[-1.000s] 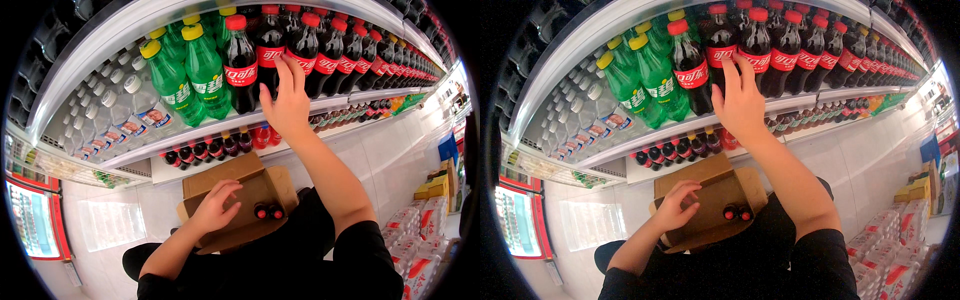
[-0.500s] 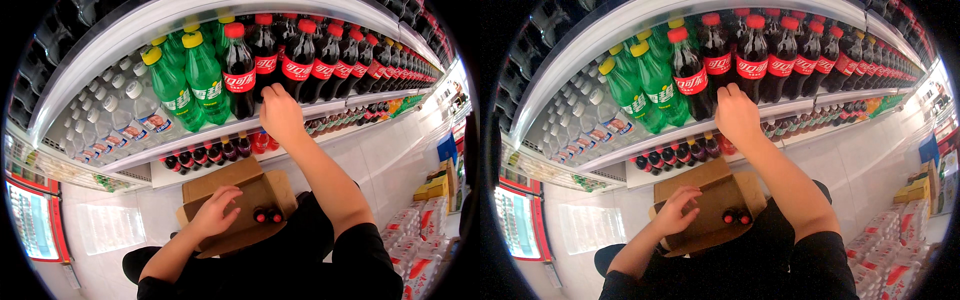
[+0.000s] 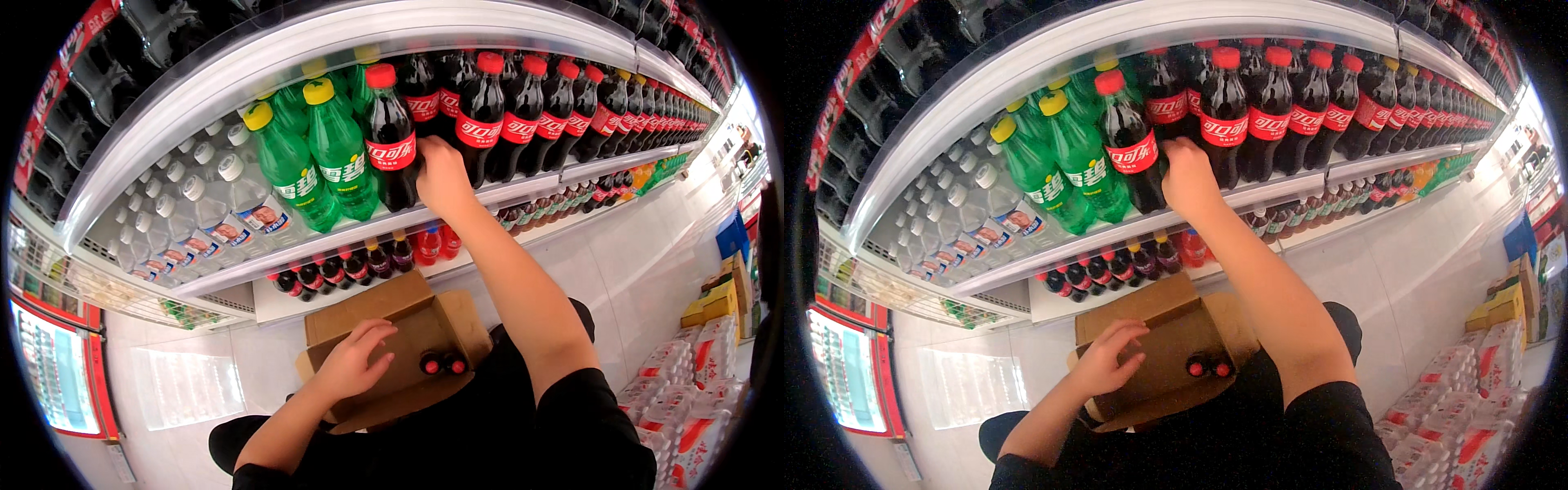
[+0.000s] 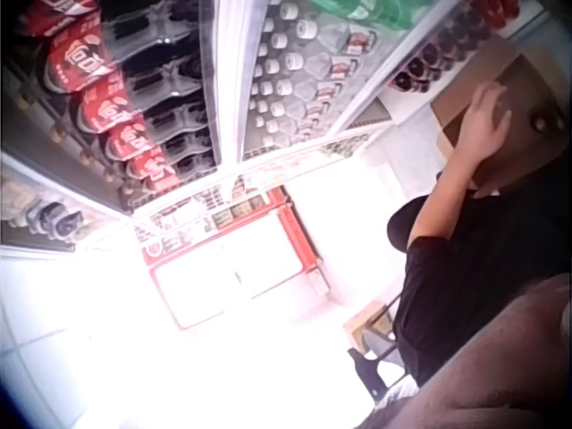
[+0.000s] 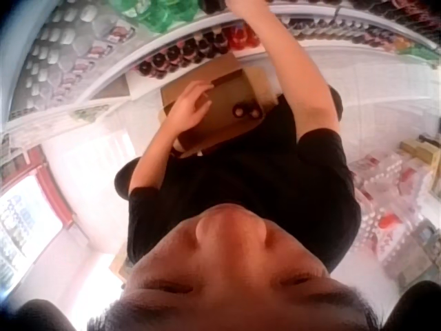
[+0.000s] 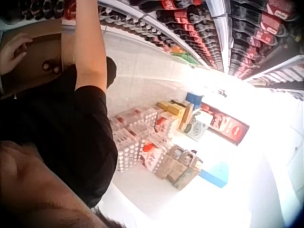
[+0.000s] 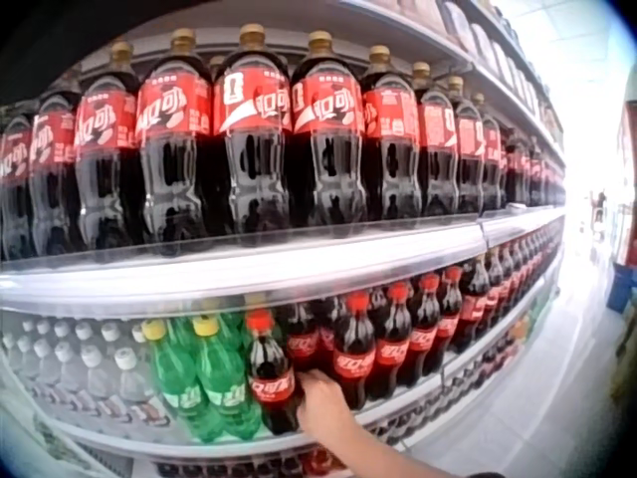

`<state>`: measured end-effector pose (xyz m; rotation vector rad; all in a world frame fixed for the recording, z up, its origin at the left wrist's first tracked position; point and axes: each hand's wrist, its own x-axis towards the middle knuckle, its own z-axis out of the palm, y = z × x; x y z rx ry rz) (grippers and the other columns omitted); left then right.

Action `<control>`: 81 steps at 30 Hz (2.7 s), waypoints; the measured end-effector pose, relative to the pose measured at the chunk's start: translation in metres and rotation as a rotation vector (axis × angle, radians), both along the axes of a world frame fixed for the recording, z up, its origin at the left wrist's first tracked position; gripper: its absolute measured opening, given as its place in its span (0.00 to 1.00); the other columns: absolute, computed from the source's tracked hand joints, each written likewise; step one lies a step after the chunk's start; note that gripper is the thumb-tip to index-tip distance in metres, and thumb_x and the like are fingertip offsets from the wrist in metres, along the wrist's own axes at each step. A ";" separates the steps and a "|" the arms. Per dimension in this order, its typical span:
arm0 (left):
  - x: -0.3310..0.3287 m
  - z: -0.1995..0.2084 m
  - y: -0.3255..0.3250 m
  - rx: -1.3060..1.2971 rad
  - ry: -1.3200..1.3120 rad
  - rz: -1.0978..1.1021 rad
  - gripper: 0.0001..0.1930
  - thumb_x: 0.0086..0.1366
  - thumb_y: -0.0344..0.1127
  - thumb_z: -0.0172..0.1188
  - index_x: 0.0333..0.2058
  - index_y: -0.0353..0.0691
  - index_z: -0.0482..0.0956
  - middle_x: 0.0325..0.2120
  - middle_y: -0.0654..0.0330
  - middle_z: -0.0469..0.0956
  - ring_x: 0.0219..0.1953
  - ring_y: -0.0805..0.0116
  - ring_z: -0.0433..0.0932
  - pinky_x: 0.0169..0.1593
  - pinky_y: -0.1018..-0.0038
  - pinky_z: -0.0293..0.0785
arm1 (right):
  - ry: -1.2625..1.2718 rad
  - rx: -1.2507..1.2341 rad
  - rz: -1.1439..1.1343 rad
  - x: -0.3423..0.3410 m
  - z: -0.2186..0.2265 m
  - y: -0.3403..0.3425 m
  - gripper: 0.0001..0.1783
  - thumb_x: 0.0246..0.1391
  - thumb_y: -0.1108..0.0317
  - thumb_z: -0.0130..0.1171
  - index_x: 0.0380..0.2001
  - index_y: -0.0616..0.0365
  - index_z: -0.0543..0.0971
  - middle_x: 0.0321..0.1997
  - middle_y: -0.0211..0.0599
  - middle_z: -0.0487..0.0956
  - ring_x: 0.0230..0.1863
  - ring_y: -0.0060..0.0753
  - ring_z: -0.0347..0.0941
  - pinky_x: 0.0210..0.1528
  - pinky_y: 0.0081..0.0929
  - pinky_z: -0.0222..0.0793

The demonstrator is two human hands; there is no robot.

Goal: The person sits on the floor in front of a refrigerator and restocks it by taking green and dark-colored soda bottles from a cardboard box and placing them on the shelves. The person handles the bottles one by one, arranging them in rows.

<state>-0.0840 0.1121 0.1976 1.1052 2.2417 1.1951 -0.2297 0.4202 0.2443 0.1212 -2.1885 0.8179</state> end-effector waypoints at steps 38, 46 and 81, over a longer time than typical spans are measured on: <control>0.036 -0.043 -0.033 -0.177 -0.118 -0.111 0.16 0.67 0.36 0.63 0.52 0.38 0.78 0.48 0.51 0.79 0.48 0.45 0.81 0.50 0.56 0.80 | -1.608 0.709 0.689 0.225 -0.192 -0.090 0.27 0.65 0.58 0.61 0.65 0.54 0.74 0.62 0.46 0.78 0.62 0.52 0.76 0.58 0.52 0.75; 0.036 -0.048 -0.035 -0.177 -0.008 -0.147 0.16 0.67 0.36 0.63 0.51 0.38 0.78 0.48 0.51 0.79 0.50 0.46 0.81 0.53 0.57 0.80 | -1.421 0.895 0.588 0.218 -0.227 -0.106 0.13 0.59 0.67 0.62 0.47 0.55 0.87 0.48 0.40 0.87 0.51 0.46 0.85 0.49 0.48 0.80; 0.042 -0.032 -0.032 0.504 -1.765 -0.417 0.48 0.53 0.60 0.75 0.60 0.28 0.67 0.41 0.39 0.82 0.31 0.56 0.86 0.28 0.71 0.82 | -0.876 -0.665 1.003 0.113 0.008 -0.019 0.14 0.60 0.60 0.67 0.36 0.63 0.86 0.32 0.26 0.81 0.32 0.15 0.71 0.36 0.18 0.64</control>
